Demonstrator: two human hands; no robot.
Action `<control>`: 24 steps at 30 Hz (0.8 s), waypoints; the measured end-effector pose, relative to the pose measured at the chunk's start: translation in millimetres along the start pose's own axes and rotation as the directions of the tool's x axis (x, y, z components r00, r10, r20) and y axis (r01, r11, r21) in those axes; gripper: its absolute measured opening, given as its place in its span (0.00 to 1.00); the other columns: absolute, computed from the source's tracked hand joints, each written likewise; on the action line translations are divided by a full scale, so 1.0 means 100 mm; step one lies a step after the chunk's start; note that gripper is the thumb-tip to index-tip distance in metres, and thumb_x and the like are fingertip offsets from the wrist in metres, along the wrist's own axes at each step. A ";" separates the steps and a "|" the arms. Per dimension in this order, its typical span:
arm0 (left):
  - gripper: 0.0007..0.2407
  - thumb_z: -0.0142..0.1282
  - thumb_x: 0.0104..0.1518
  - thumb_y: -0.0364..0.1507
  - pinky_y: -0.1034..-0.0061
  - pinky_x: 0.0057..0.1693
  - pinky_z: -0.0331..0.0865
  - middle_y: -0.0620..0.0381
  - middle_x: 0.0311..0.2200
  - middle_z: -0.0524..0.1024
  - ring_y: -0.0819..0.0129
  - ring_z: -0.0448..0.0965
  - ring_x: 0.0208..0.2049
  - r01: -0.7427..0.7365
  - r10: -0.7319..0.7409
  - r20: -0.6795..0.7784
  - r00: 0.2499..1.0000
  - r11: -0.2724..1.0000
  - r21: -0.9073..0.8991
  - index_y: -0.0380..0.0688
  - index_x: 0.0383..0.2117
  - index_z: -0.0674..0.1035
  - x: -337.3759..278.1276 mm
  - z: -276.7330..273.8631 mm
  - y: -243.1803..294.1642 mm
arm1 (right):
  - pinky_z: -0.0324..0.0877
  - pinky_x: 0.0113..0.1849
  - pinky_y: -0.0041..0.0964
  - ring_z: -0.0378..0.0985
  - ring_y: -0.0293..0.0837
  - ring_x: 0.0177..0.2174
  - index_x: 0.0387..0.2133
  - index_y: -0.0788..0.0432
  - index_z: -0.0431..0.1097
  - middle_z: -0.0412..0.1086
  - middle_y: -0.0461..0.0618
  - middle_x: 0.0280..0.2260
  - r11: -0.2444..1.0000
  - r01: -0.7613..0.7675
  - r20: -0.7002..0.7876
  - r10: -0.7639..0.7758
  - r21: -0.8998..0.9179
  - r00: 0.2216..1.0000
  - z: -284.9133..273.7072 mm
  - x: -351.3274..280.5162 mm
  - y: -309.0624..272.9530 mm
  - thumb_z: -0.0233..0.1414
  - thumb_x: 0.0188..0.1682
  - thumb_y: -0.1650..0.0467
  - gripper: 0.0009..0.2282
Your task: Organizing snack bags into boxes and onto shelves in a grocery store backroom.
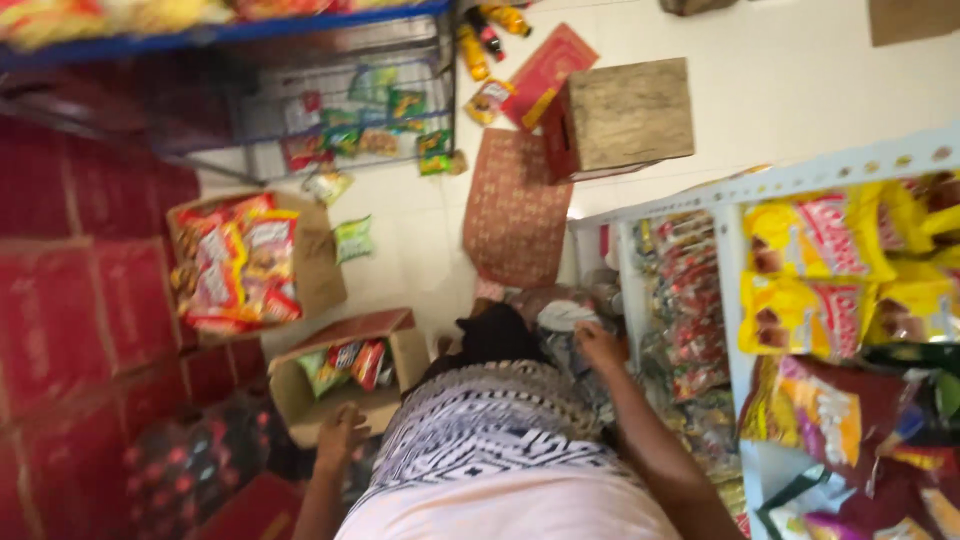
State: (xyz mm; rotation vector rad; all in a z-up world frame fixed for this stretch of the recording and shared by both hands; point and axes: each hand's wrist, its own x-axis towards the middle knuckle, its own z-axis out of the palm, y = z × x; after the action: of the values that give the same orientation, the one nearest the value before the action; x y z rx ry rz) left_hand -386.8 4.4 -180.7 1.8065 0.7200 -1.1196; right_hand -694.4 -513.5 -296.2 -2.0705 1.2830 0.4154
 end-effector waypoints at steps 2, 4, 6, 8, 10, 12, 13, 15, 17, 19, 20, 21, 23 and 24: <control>0.19 0.53 0.59 0.42 0.68 0.34 0.72 0.53 0.39 0.82 0.65 0.82 0.34 0.003 -0.005 0.019 1.000 0.992 0.122 0.49 0.53 0.76 -0.14 0.25 0.52 | 0.66 0.29 0.49 0.80 0.46 0.34 0.46 0.47 0.73 0.75 0.45 0.35 0.769 -0.381 0.305 0.251 0.514 0.919 0.10 0.18 0.01 0.51 0.51 0.56 0.15; 0.18 0.53 0.59 0.41 0.66 0.34 0.73 0.50 0.36 0.82 0.63 0.81 0.31 -0.108 0.107 0.020 0.994 0.960 0.259 0.47 0.51 0.78 0.02 0.53 0.77 | 0.68 0.30 0.48 0.78 0.45 0.34 0.45 0.48 0.74 0.74 0.45 0.34 0.740 -0.373 0.293 0.244 0.560 0.924 0.13 0.42 0.00 0.52 0.50 0.57 0.15; 0.17 0.53 0.59 0.39 0.65 0.34 0.75 0.47 0.32 0.83 0.61 0.81 0.29 -0.210 0.216 0.029 0.976 0.898 0.386 0.44 0.49 0.80 0.25 0.81 0.87 | 0.71 0.31 0.46 0.76 0.43 0.33 0.44 0.49 0.75 0.74 0.45 0.33 0.711 -0.362 0.286 0.230 0.603 0.930 0.15 0.71 -0.09 0.54 0.50 0.57 0.14; 0.16 0.52 0.59 0.37 0.67 0.34 0.74 0.46 0.27 0.82 0.60 0.79 0.26 -0.324 0.313 0.102 0.944 0.830 0.453 0.43 0.49 0.81 0.56 1.09 0.83 | 0.67 0.31 0.42 0.78 0.41 0.33 0.45 0.47 0.74 0.74 0.40 0.36 0.536 -0.411 0.308 0.275 0.738 0.911 0.15 1.04 -0.26 0.54 0.48 0.59 0.14; 0.16 0.54 0.60 0.39 0.70 0.37 0.73 0.49 0.27 0.82 0.64 0.81 0.28 -0.378 0.370 0.140 0.918 0.715 0.589 0.44 0.48 0.81 0.63 1.38 1.02 | 0.70 0.33 0.41 0.78 0.40 0.35 0.46 0.48 0.74 0.75 0.40 0.38 0.428 -0.411 0.315 0.280 0.805 0.907 -0.02 1.46 -0.47 0.54 0.49 0.59 0.14; 0.16 0.56 0.61 0.40 0.74 0.41 0.73 0.52 0.27 0.83 0.67 0.83 0.30 -0.426 0.421 0.195 0.886 0.571 0.702 0.45 0.47 0.81 0.69 1.69 1.26 | 0.74 0.35 0.40 0.78 0.39 0.37 0.46 0.49 0.74 0.75 0.39 0.40 0.312 -0.400 0.317 0.286 0.862 0.904 -0.09 1.97 -0.56 0.54 0.50 0.59 0.15; 0.15 0.54 0.60 0.38 0.74 0.42 0.75 0.53 0.30 0.82 0.67 0.84 0.32 -0.369 0.307 0.205 0.929 0.764 0.529 0.45 0.48 0.80 0.69 1.85 1.43 | 0.70 0.33 0.38 0.77 0.37 0.34 0.44 0.44 0.72 0.74 0.37 0.37 0.287 -0.416 0.317 0.333 0.863 0.888 -0.08 2.27 -0.57 0.52 0.49 0.60 0.12; 0.15 0.52 0.59 0.35 0.74 0.43 0.78 0.54 0.34 0.82 0.66 0.85 0.35 -0.271 0.195 0.246 0.949 0.904 0.330 0.46 0.50 0.78 0.74 2.23 1.74 | 0.65 0.31 0.36 0.75 0.36 0.32 0.42 0.40 0.71 0.73 0.35 0.35 0.260 -0.424 0.311 0.381 0.868 0.870 0.01 2.93 -0.42 0.51 0.48 0.61 0.10; 0.14 0.53 0.60 0.34 0.70 0.42 0.73 0.53 0.36 0.82 0.64 0.84 0.37 -0.206 0.152 0.174 0.973 0.914 0.351 0.47 0.51 0.79 0.78 2.53 2.03 | 0.51 0.24 0.35 0.54 0.37 0.23 0.27 0.48 0.62 0.55 0.39 0.25 0.212 -0.044 -0.016 0.273 0.976 0.962 0.33 3.52 -0.17 0.52 0.57 0.54 0.16; 0.15 0.55 0.60 0.34 0.71 0.42 0.74 0.50 0.34 0.82 0.63 0.82 0.36 -0.307 0.257 0.181 0.949 0.879 0.365 0.45 0.51 0.80 1.20 2.66 1.87 | 0.51 0.25 0.35 0.55 0.37 0.24 0.30 0.46 0.62 0.56 0.39 0.27 0.155 -0.015 -0.033 0.297 0.988 0.954 0.19 4.07 -0.18 0.51 0.56 0.54 0.14; 0.15 0.56 0.61 0.34 0.72 0.43 0.75 0.48 0.32 0.82 0.62 0.81 0.34 -0.401 0.357 0.183 0.916 0.837 0.373 0.43 0.51 0.81 1.41 2.71 1.79 | 0.52 0.25 0.36 0.56 0.37 0.25 0.32 0.45 0.61 0.57 0.40 0.29 0.102 0.012 -0.044 0.317 0.995 0.947 0.14 4.35 -0.18 0.50 0.55 0.54 0.13; 0.15 0.56 0.61 0.34 0.72 0.43 0.75 0.48 0.32 0.82 0.62 0.81 0.34 -0.403 0.358 0.184 0.915 0.833 0.380 0.43 0.51 0.81 1.49 2.78 1.89 | 0.52 0.25 0.36 0.56 0.37 0.25 0.32 0.45 0.61 0.57 0.40 0.29 0.094 0.013 -0.043 0.321 0.995 0.946 0.02 4.54 -0.22 0.50 0.55 0.54 0.13; 0.15 0.56 0.60 0.35 0.75 0.43 0.76 0.54 0.35 0.84 0.66 0.85 0.35 -0.313 0.290 0.121 0.949 0.902 0.296 0.41 0.49 0.80 1.59 2.87 2.05 | 0.59 0.27 0.41 0.65 0.42 0.30 0.48 0.42 0.61 0.67 0.48 0.44 -0.012 -0.202 0.164 0.629 0.979 0.760 -0.22 4.79 -0.28 0.50 0.51 0.53 0.17; 0.15 0.56 0.60 0.35 0.75 0.43 0.76 0.54 0.35 0.84 0.66 0.85 0.35 -0.314 0.290 0.120 0.949 0.900 0.302 0.41 0.49 0.80 1.67 2.88 2.01 | 0.59 0.27 0.41 0.65 0.42 0.30 0.48 0.42 0.61 0.67 0.48 0.44 -0.018 -0.202 0.169 0.629 0.979 0.759 -0.09 5.02 -0.06 0.50 0.51 0.53 0.17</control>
State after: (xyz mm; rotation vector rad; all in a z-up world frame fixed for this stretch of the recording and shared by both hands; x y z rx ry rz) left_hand -268.7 -338.8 -320.4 2.0495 0.2068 -1.1285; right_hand -455.0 -854.4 -575.8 -0.4699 1.6943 -0.5518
